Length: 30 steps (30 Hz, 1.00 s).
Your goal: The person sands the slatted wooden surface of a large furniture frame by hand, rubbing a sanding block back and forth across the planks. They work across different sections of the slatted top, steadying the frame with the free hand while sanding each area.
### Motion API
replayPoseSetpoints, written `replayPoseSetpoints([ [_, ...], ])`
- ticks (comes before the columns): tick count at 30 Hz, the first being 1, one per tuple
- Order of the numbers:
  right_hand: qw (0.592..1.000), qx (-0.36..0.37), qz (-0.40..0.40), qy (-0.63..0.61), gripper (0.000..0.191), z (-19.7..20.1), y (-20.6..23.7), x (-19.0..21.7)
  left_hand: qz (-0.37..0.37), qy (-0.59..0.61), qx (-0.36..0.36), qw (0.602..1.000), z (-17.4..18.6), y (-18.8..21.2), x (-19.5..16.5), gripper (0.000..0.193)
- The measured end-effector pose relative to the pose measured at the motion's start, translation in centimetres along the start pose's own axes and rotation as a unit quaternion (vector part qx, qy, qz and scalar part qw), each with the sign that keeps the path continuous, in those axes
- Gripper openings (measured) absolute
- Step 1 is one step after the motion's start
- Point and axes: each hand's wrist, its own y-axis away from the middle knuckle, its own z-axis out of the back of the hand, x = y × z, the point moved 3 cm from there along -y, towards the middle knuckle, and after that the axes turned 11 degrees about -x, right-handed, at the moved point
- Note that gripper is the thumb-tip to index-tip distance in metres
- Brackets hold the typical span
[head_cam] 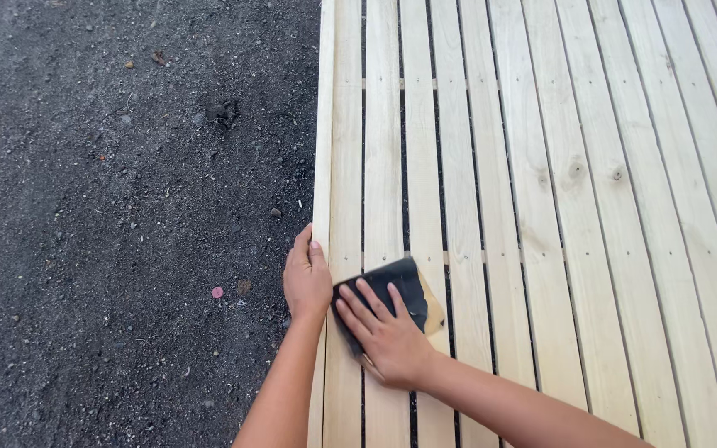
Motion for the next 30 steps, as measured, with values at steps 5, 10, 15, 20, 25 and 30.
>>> replayPoseSetpoints([
  [5, 0.985, 0.106, 0.133, 0.007, 0.087, 0.0, -0.1, -7.7, 0.004, -0.059, 0.006, 0.998, 0.0, 0.3, -0.3, 0.042],
  [10, 0.946, -0.123, -0.289, 0.082, 0.068, 3.9, -9.9, -18.3, 0.031, -0.076, 0.021, 0.996, 0.4, 0.3, -1.3, 0.044],
  [15, 0.988, -0.038, -0.093, 0.118, 0.092, -1.2, -2.4, -4.8, 0.025, -0.076, 0.012, 0.997, 0.7, 0.7, -1.6, 0.045],
  [20, 0.957, -0.109, 0.221, 0.152, 0.079, -6.2, 14.9, 6.6, 0.048, -0.111, 0.040, 0.992, 0.9, 0.9, -2.2, 0.046],
  [25, 0.941, 0.226, 0.223, -0.116, 0.077, -2.1, 13.0, -1.2, 0.046, -0.179, 0.047, 0.982, 1.2, 1.4, -3.3, 0.047],
  [30, 0.992, 0.113, 0.046, 0.032, 0.070, 3.6, -0.8, -12.6, 0.046, -0.191, 0.044, 0.980, 1.2, 1.4, -3.6, 0.048],
])
